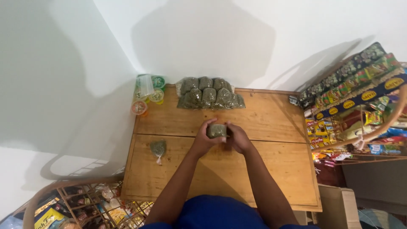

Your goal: Organizing and sorting small plastic bags of dried herbs or products on a wooden counter.

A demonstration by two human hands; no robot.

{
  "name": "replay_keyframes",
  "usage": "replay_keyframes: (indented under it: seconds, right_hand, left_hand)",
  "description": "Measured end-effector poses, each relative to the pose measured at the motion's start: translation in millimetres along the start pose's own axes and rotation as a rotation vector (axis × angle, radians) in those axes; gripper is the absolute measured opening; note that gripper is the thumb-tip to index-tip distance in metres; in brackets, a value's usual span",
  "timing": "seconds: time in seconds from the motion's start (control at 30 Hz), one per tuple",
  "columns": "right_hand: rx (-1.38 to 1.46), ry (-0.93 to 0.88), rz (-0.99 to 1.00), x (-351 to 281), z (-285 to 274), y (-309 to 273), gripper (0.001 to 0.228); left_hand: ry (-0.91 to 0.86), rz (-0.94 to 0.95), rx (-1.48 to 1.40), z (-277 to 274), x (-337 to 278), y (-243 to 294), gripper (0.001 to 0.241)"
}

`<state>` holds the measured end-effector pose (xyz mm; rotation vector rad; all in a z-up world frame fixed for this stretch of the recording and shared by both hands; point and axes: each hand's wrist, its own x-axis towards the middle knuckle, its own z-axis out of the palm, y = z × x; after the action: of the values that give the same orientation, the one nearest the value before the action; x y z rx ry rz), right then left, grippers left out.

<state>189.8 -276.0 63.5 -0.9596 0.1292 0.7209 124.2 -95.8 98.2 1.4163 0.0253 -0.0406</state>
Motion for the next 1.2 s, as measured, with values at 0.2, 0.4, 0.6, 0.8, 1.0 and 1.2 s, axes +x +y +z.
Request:
replay_keyframes:
  seconds: [0.2,0.4,0.6,0.8,1.0,1.2]
  right_hand:
    - [-0.141,-0.185,-0.044,16,18,-6,0.05]
    - [-0.424,-0.167,-0.191,77,34,-22,0.041]
    - [-0.365,0.087,-0.136,167,43,-39,0.029]
    - [-0.526,0.136,-0.164,238,48,-54,0.03]
    - [-1.263,0.215,-0.263,282,32,-54,0.033]
    - [-1.367,0.577,-0.459,232,106,-79,0.055]
  left_hand:
    - [0.02,-0.107,-0.22,-25,41,-32,0.058]
    - [0.155,-0.101,-0.143,-53,102,-42,0.061]
    - [0.295,0.011,-0.068,-101,180,-41,0.082]
    - [0.33,-0.007,0.14,-135,242,-76,0.052]
    - [0.503,0.063,0.343,-138,258,-71,0.049]
    - [0.495,-0.015,0.417,-132,257,-70,0.039]
